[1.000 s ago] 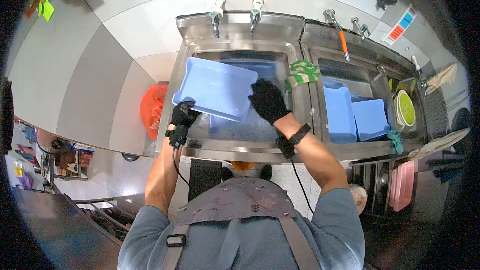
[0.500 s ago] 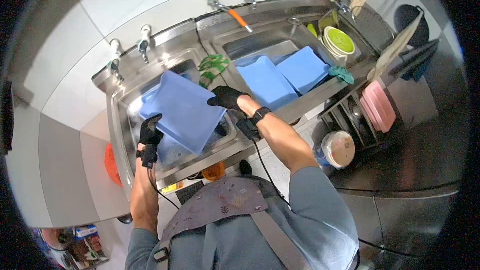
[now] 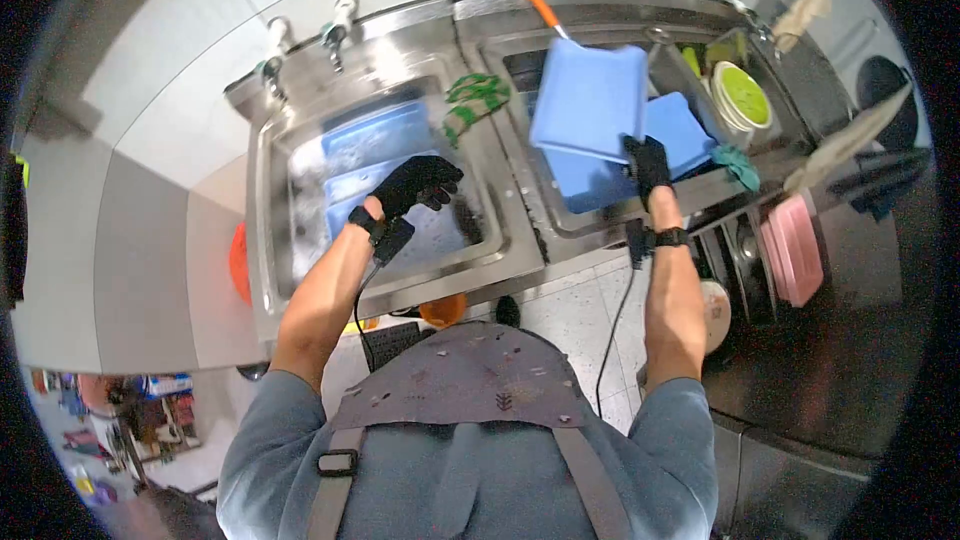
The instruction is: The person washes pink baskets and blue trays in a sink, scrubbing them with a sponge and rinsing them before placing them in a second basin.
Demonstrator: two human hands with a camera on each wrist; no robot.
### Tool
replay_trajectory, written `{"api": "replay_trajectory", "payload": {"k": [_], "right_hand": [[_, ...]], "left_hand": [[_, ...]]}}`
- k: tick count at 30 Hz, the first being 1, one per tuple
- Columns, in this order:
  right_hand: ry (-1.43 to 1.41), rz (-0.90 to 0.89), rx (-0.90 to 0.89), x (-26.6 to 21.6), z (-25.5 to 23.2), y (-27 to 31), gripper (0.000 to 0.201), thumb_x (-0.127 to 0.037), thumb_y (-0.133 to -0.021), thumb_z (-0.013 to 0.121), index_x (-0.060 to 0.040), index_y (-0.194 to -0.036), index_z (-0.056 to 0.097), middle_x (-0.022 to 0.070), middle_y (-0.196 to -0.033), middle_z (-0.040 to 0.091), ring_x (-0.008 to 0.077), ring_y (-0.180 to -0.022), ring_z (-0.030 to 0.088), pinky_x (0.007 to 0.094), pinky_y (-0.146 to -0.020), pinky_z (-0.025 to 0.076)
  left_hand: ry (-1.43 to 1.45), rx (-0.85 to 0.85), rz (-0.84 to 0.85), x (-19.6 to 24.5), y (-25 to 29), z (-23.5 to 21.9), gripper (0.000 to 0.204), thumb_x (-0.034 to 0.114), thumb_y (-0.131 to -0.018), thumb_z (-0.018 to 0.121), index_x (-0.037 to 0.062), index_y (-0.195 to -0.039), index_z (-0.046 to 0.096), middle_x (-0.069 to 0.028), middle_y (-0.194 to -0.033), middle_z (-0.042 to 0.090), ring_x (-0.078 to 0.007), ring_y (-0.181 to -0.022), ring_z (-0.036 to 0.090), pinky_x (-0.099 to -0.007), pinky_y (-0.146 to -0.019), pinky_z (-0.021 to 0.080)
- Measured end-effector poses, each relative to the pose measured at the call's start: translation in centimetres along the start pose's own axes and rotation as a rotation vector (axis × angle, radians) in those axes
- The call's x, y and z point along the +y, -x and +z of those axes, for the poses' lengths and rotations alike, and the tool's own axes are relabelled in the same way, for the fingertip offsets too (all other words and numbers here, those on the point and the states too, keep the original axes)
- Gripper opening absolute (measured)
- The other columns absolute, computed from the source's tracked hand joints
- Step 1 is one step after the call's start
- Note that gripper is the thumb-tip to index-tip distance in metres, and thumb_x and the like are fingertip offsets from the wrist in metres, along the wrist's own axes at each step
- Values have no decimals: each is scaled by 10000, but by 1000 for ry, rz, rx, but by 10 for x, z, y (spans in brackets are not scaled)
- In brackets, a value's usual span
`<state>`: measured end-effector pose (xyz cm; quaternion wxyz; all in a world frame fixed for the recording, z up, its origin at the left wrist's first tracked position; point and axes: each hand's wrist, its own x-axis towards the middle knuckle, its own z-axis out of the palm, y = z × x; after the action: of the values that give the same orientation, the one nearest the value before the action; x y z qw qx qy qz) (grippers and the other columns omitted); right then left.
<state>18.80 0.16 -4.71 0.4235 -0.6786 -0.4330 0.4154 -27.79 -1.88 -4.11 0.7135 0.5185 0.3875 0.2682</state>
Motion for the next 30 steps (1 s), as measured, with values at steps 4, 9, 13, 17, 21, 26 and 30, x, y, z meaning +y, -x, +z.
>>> {"api": "replay_trajectory", "payload": {"k": [4, 9, 13, 17, 21, 26, 30], "right_hand": [[-185, 135, 5, -10, 17, -1, 448, -462, -898, 685, -18, -842, 658, 67, -604, 613, 143, -436, 498, 272, -415, 397], [50, -259, -253, -63, 95, 15, 326, -379, -916, 664, -54, -933, 686, 33, -733, 636, 125, -556, 559, 278, -514, 457], [508, -606, -691, -78, 218, 21, 304, -293, -931, 568, -13, -960, 681, 180, -948, 708, 329, -888, 676, 429, -835, 527], [1073, -895, -623, -36, 332, 31, 280, -232, -901, 530, -26, -930, 717, 216, -974, 709, 384, -923, 680, 477, -834, 533], [1026, -985, -340, 55, 389, 6, 263, -171, -894, 503, -36, -928, 726, 208, -978, 717, 381, -918, 690, 470, -830, 544], [823, -1426, -78, 62, 389, 5, 275, -191, -911, 487, -65, -992, 719, 191, -1022, 709, 359, -965, 678, 473, -842, 535], [853, -1227, -130, 78, 419, -31, 252, -185, -908, 496, -72, -936, 720, 195, -962, 718, 367, -894, 697, 485, -789, 549]], "left_hand": [[-497, 225, 69, -45, 26, -82, 308, 352, -900, 679, 48, -915, 730, -132, -846, 703, -237, -729, 697, -366, -587, 546], [-1250, 868, -61, -74, 84, -145, 399, 414, -830, 662, 44, -961, 734, -221, -990, 710, -412, -977, 664, -490, -873, 519], [-1335, 829, -284, -95, 119, -177, 384, 378, -802, 680, 39, -974, 733, -230, -1008, 710, -396, -1002, 671, -473, -893, 527], [-1298, 629, -393, -151, 127, -218, 425, 414, -733, 753, 42, -938, 756, -211, -997, 722, -390, -984, 683, -457, -883, 541], [-1237, 726, -342, -154, 133, -208, 387, 386, -715, 770, 53, -913, 764, -213, -973, 725, -391, -982, 688, -447, -874, 548], [-1178, 832, -370, -150, 123, -206, 353, 368, -698, 757, 41, -831, 734, -232, -913, 695, -415, -921, 669, -476, -822, 534], [-1121, 905, -413, -140, 120, -210, 344, 362, -750, 715, 28, -830, 742, -237, -889, 700, -410, -882, 677, -479, -804, 536]]}}
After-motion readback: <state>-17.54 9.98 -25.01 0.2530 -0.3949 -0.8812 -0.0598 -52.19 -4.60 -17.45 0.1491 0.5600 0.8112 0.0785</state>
